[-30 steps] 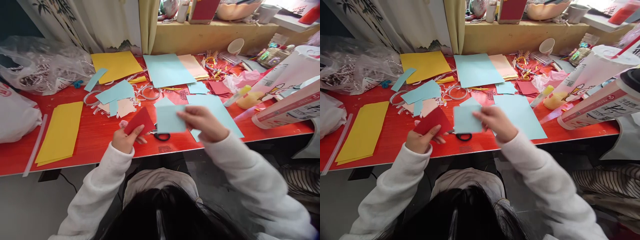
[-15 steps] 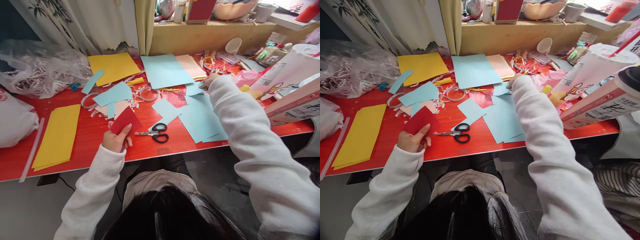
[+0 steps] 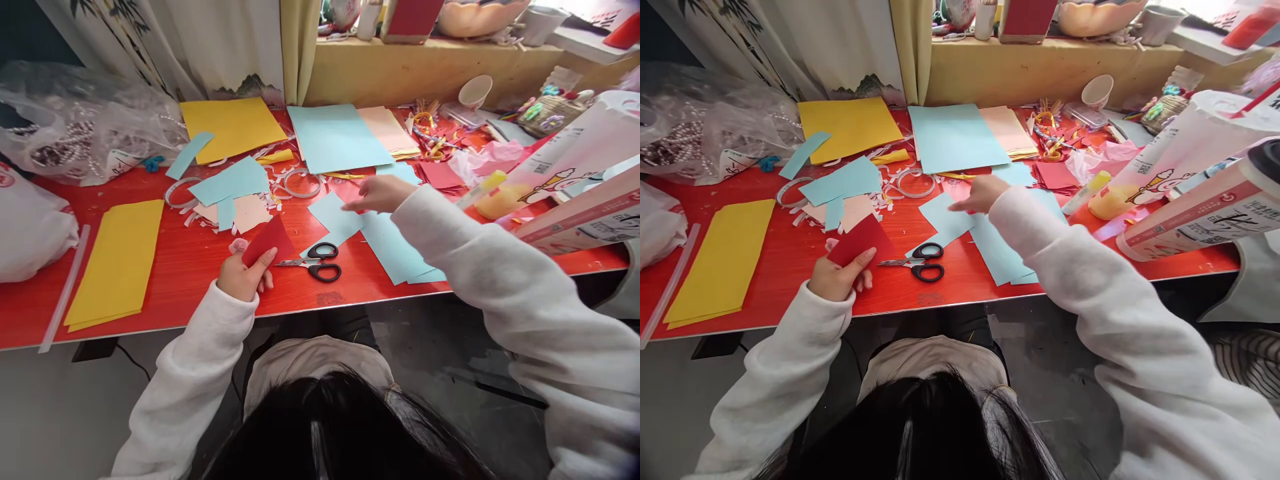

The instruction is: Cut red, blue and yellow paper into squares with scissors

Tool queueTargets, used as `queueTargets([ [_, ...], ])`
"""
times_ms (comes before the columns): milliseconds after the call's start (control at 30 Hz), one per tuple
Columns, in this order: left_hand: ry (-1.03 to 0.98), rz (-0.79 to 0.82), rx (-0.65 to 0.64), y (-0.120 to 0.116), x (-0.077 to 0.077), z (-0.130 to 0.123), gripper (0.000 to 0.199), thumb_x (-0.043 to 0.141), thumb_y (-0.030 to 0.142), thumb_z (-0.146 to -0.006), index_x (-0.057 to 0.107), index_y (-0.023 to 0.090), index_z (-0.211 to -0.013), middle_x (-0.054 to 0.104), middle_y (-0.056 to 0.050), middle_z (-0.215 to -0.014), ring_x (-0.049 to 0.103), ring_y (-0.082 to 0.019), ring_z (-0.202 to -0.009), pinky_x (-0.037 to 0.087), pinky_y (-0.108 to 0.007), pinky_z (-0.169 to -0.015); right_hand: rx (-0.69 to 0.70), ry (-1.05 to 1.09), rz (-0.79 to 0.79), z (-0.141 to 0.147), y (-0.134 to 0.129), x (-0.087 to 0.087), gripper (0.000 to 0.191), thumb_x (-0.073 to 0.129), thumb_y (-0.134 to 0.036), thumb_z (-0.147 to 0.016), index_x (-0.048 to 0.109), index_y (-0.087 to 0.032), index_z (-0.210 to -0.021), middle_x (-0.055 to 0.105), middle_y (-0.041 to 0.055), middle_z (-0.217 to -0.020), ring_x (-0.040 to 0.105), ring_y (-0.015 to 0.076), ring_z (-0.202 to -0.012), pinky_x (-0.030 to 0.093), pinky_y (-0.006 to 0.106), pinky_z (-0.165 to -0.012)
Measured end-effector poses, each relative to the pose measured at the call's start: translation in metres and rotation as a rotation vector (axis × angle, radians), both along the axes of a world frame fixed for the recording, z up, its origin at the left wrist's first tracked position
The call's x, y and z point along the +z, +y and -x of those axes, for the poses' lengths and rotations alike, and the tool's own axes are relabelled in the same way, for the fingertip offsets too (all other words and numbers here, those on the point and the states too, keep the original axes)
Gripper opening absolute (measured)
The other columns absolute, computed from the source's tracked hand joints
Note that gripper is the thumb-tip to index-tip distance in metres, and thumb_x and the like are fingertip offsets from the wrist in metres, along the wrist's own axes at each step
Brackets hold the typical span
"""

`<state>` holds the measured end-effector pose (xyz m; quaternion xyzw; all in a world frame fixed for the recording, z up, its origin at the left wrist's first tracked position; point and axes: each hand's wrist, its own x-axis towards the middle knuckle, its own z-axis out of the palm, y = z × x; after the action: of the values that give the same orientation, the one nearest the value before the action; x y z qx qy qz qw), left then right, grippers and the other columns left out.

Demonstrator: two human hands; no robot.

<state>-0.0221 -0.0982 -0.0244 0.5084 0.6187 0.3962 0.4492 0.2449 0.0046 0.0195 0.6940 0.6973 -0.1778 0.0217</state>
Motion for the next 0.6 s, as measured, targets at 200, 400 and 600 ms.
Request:
queueTargets([
  [200, -0.015, 0.005, -0.04, 0.001, 0.001, 0.0, 0.028, 0.068, 0.039, -0.065, 0.051, 0.017, -0.067, 0.051, 0.005, -0.034, 0.04, -0.007, -0.025, 0.03, -0.019, -0.029, 0.061, 0.013, 0.02, 0.026, 0.006, -0.024, 0.029, 0.071, -0.04, -0.064, 0.056, -0.014, -0.067, 0.055, 0.0053, -0.069, 0.053, 0.0194, -0.072, 0.037, 0.03, -0.062],
  [400, -0.246, -0.108, 0.087, 0.001, 0.01, -0.003, 0.028, 0.065, 0.04, -0.068, 0.057, 0.013, -0.067, 0.054, 0.002, -0.043, 0.048, -0.011, -0.035, 0.034, -0.022, -0.03, -0.068, 0.578, -0.12, 0.021, -0.012, -0.01, 0.031, 0.07, -0.021, -0.064, 0.039, -0.019, -0.06, 0.046, -0.0022, -0.06, 0.049, 0.013, -0.062, 0.036, 0.028, -0.057],
  [600, -0.165, -0.438, 0.156, 0.016, 0.043, -0.016, 0.029, 0.075, 0.039, -0.057, 0.06, 0.016, -0.066, 0.063, 0.001, -0.07, 0.063, -0.016, -0.075, 0.054, -0.031, -0.075, -0.128, 1.332, -0.303, 0.029, -0.043, 0.017, 0.021, 0.067, -0.024, -0.07, 0.049, -0.02, -0.081, 0.06, -0.0012, -0.071, 0.061, 0.0151, -0.068, 0.049, 0.031, -0.063],
])
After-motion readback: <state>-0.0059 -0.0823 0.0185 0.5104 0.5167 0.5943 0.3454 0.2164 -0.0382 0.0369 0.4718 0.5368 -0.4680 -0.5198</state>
